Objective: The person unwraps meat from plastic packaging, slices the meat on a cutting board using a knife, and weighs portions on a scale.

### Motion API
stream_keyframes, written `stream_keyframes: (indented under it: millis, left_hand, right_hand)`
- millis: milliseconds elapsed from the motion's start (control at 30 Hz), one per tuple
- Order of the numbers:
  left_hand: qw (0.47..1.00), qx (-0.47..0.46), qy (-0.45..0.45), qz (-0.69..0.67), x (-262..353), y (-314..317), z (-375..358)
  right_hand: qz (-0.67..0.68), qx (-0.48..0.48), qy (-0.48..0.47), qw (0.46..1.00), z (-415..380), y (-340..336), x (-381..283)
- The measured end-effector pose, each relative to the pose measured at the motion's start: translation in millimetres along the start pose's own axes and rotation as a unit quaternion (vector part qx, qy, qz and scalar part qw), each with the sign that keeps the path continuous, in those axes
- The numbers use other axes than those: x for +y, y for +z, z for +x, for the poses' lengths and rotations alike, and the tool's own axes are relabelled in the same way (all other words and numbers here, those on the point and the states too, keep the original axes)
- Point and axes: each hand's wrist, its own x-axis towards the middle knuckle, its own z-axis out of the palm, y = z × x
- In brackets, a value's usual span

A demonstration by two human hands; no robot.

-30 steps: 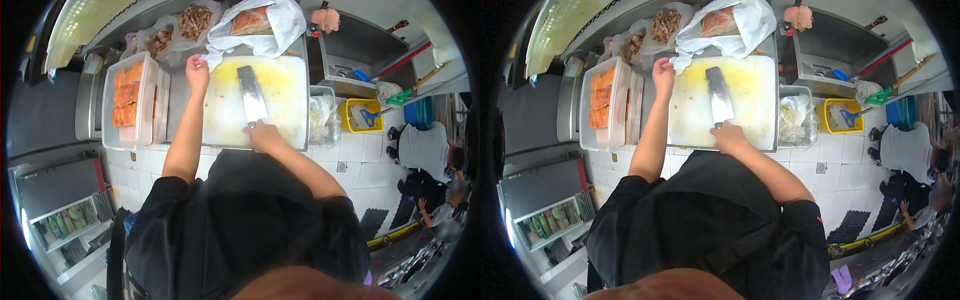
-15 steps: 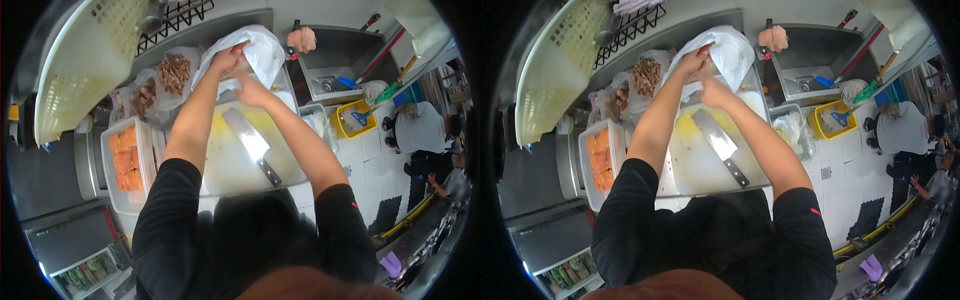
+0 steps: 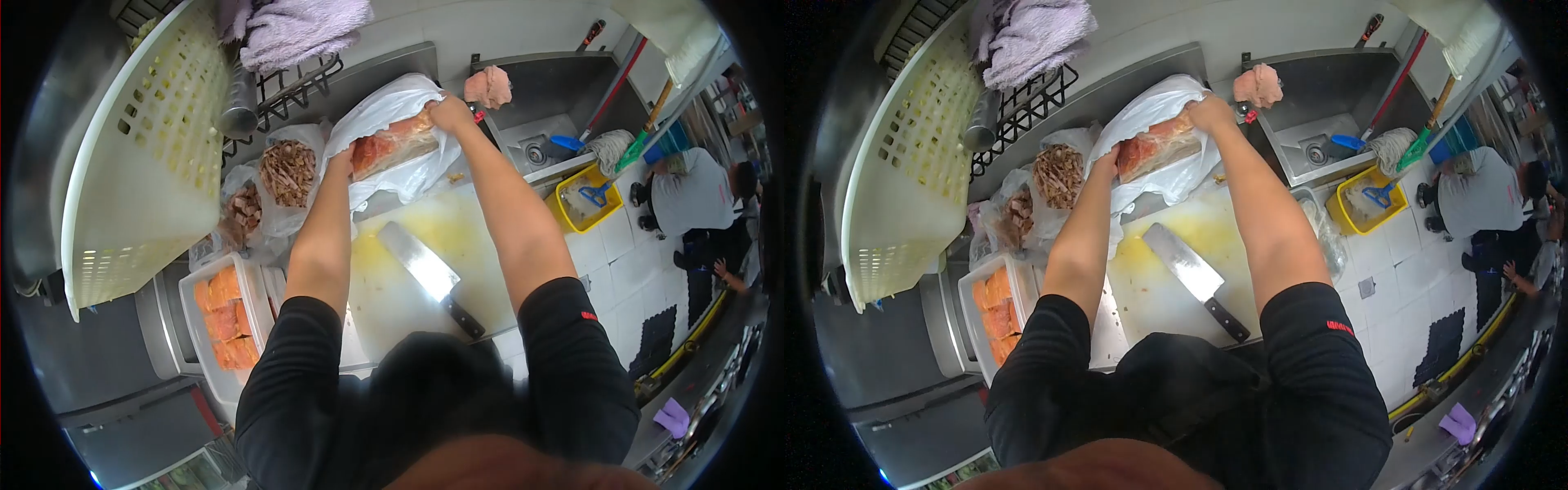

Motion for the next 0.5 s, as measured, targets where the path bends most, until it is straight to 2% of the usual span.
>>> stream_keyframes:
  millis: [100,167,200,267,300,367,433,500]
  left_hand:
    - [0.995,0.051,0.03,-0.083,-13,-24,22]
    - [0.99,0.07,0.045,-0.111,-27,-33,26]
    - [0.988,0.077,0.049,-0.121,-38,-37,25]
    - [0.987,0.08,0.05,-0.127,-47,-33,19]
    - [0.983,0.086,0.056,-0.149,-51,-25,11]
    - [0.979,0.095,0.06,-0.171,-59,-22,7]
    - [0.971,0.03,0.136,-0.194,-60,-25,12]
    - [0.963,0.001,0.173,-0.209,-57,-22,8]
  right_hand:
    - [0.031,0.048,-0.03,0.998,-1,-2,5]
    - [0.0,-0.046,-0.025,0.999,7,-10,8]
    - [0.001,-0.05,-0.024,0.998,16,-3,15]
    - [-0.053,-0.022,-0.095,0.994,36,19,35]
    - [-0.053,-0.024,-0.094,0.994,32,16,33]
    - [0.032,-0.012,-0.012,0.999,14,1,22]
    - [0.006,-0.033,-0.045,0.998,5,-11,19]
    - [-0.019,-0.047,-0.079,0.996,-3,-16,16]
